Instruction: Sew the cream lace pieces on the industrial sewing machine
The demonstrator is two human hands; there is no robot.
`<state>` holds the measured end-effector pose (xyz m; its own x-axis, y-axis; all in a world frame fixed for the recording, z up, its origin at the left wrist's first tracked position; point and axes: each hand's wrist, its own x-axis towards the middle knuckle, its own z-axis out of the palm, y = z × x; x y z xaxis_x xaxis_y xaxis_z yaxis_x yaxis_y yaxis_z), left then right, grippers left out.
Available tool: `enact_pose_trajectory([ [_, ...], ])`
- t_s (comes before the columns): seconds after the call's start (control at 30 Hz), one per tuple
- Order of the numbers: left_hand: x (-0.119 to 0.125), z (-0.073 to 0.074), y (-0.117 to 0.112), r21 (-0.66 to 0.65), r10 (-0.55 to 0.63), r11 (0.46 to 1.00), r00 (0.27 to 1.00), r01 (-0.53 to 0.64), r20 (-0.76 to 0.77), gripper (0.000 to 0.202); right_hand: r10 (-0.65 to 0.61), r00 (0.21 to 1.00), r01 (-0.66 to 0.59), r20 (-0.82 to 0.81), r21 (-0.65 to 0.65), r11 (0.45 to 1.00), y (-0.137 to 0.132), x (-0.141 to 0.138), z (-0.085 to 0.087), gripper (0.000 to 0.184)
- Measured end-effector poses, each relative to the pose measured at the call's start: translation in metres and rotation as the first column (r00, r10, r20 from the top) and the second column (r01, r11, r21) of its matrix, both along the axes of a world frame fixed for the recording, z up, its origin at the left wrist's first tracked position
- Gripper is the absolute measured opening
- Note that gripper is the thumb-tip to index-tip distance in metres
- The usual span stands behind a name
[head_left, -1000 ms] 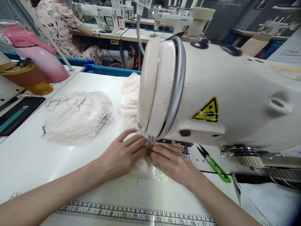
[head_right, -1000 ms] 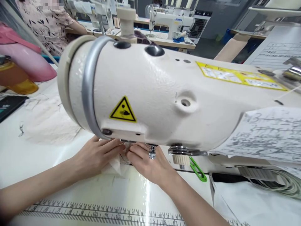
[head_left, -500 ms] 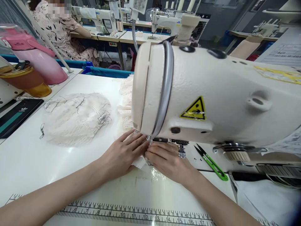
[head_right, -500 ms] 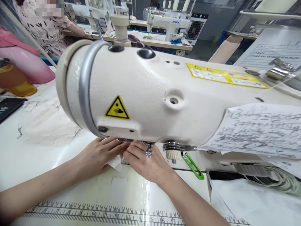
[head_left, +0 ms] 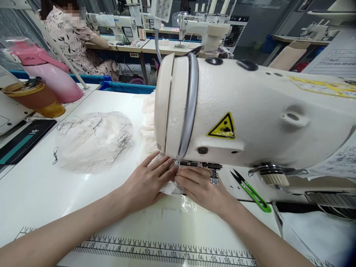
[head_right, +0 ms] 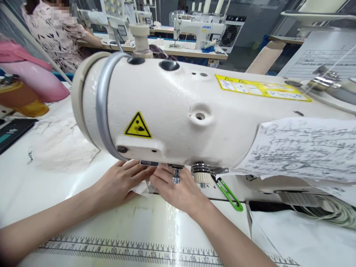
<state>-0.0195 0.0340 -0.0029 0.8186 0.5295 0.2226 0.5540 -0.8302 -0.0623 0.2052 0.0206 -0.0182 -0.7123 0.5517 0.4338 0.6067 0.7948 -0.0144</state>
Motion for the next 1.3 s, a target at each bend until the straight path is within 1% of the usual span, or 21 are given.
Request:
enact_pose_trajectory([
  [0.2, 0.002, 0.000, -0.003, 0.011, 0.012, 1.000, 1.000, -0.013, 0.021, 0.049, -0.099, 0.994, 0.098, 0.045, 0.033, 0.995, -0.004, 0.004, 0.008, 0.024],
  [0.33, 0.004, 0.001, -0.003, 0.006, 0.023, 1.000, 0.999, -0.023, 0.034, 0.046, -0.152, 0.987, 0.144, 0.058, 0.115, 0.983, -0.006, 0.006, 0.011, 0.020],
  [0.43, 0.005, 0.001, -0.002, -0.006, 0.021, 1.000, 1.000, -0.021, 0.019, 0.045, -0.182, 0.983, 0.172, 0.038, 0.186, 0.967, -0.006, 0.006, 0.010, 0.020],
  [0.6, 0.006, 0.001, -0.001, -0.014, 0.047, 0.999, 0.999, -0.047, 0.003, 0.047, -0.187, 0.982, 0.184, -0.004, 0.216, 0.959, -0.006, 0.003, 0.013, 0.018],
  [0.7, 0.006, 0.000, -0.002, 0.010, 0.061, 0.998, 0.998, -0.062, 0.011, 0.046, -0.210, 0.977, 0.212, -0.035, 0.232, 0.949, -0.005, 0.002, 0.015, 0.016],
  [0.77, 0.005, -0.001, -0.004, 0.062, 0.033, 0.997, 0.998, -0.036, 0.044, 0.041, -0.159, 0.986, 0.165, -0.050, 0.185, 0.969, -0.002, 0.001, 0.014, 0.015],
  [0.87, 0.003, -0.002, -0.004, 0.148, -0.050, 0.988, 0.993, 0.035, 0.104, 0.036, -0.048, 0.997, 0.053, -0.058, 0.084, 0.995, 0.002, 0.001, 0.011, 0.019],
  [0.97, -0.001, -0.002, 0.000, 0.153, -0.097, 0.985, 0.987, 0.077, 0.130, 0.036, -0.012, 1.000, 0.012, -0.014, 0.050, 0.999, 0.002, 0.000, 0.007, 0.020],
  [1.07, -0.007, 0.000, 0.005, 0.097, -0.112, 0.990, 0.986, 0.101, 0.119, 0.037, -0.039, 0.999, 0.036, 0.039, 0.068, 0.997, -0.001, -0.003, 0.004, 0.021],
  [1.17, -0.012, 0.004, 0.011, 0.031, -0.128, 0.992, 0.989, 0.126, 0.080, 0.039, -0.070, 0.997, 0.065, 0.031, 0.132, 0.989, -0.004, -0.008, 0.002, 0.020],
  [1.23, -0.014, 0.006, 0.014, 0.020, -0.150, 0.989, 0.985, 0.149, 0.081, 0.039, -0.085, 0.996, 0.081, 0.018, 0.180, 0.980, -0.006, -0.011, 0.002, 0.021],
  [1.3, -0.015, 0.008, 0.016, 0.025, -0.169, 0.986, 0.980, 0.167, 0.102, 0.038, -0.096, 0.995, 0.092, 0.014, 0.190, 0.978, -0.007, -0.013, 0.003, 0.022],
])
